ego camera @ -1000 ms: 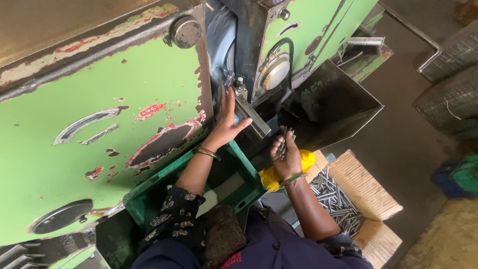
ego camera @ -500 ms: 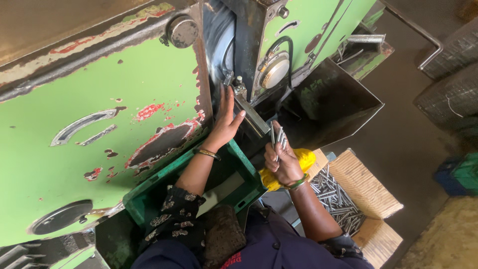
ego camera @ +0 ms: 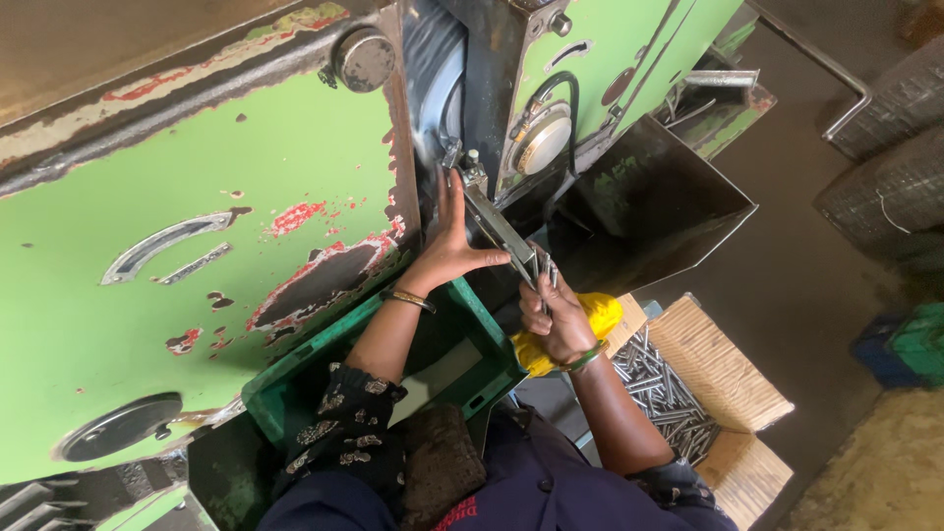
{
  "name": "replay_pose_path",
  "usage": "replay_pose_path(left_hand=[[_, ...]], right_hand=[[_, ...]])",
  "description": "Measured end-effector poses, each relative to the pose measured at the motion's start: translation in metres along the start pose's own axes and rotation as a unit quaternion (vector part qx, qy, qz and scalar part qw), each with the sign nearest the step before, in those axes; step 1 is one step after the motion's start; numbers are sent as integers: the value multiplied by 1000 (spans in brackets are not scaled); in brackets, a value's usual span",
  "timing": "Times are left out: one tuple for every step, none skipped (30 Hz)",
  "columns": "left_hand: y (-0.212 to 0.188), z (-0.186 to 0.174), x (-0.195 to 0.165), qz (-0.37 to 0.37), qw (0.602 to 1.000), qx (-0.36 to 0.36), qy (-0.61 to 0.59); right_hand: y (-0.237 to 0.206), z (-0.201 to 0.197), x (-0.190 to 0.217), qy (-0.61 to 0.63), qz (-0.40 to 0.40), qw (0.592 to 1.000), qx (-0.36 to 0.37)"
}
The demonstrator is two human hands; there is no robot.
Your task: The person repeatedly picks small metal rods from a cardboard box and grinds their ends against a rotating grinding wheel on a green machine. After grinding, the rods are returned to the box. The person also briefly moves a green bin containing similar rods.
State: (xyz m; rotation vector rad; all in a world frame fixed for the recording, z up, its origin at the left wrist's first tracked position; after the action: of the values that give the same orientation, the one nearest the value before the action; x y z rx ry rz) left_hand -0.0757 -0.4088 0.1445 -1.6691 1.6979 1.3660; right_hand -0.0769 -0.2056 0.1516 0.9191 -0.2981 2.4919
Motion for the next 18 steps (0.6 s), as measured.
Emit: replay_pose_path(left_hand=[[0,0,0,2,1000,-3,9],[0,0,-1,5,1000,-7,18],[0,-1,0,7,1000,-11,28],[0,0,2,0,1000,-7,22],[-1,0,5,-7,1000,-2,16],[-2,1,9,-14,1000,3,10],[-2,0,12,-17,1000,-5,6],[-2,0,15,-19,1000,-13,2],[-3,2,18,-22,1000,-20,-2],[-4,2,19,-18,999,-46,6],[-5,3,19,-13,997,-71,15],[-6,2,18,-10,995,-98,23],[-6,1,19,-17,992,-118,28],[-7,0,19,-25,990,-138,32],[-7,-3,18,-33,986,-158,36],[-6,-2,15,-29,991,-128,37],[-4,-2,13,-25,994,-99,38],[-3,-2,9,-22,997,-70,39]], right_hand=[[1,-1,0,-15,2,1000,-21],[2,-2,0,-30,5,999,-42],[2,-3,1,-34,2,998,-56],[3,-4,2,-38,0,997,-69],[3,-5,2,-41,-2,996,-83],[4,-6,2,-41,-1,995,-90],[5,-8,1,-42,-1,994,-96],[6,-10,1,-42,-1,994,-103],[7,-11,1,-23,-9,996,-91],[8,-12,1,-5,-18,997,-79],[9,-13,2,14,-26,997,-67],[10,-15,2,28,-27,997,-61],[10,-16,2,42,-27,997,-55],[10,-18,1,57,-27,997,-51],[9,-20,0,51,-30,997,-55],[9,-22,0,45,-33,997,-60],[8,-23,0,38,-37,996,-65],[8,-25,0,33,-37,996,-74]])
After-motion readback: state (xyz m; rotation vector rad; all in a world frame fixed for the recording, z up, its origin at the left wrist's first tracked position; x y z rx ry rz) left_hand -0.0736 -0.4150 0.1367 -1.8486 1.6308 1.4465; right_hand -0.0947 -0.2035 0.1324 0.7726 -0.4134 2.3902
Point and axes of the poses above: each hand's wrist, its own y-axis towards the middle knuckle, its own z-axis out of the palm, x = y × z, the point moved 7 cm from there along y, towards the middle knuckle, and after that the axes turned 3 degrees about x, right-handed, at the moved point
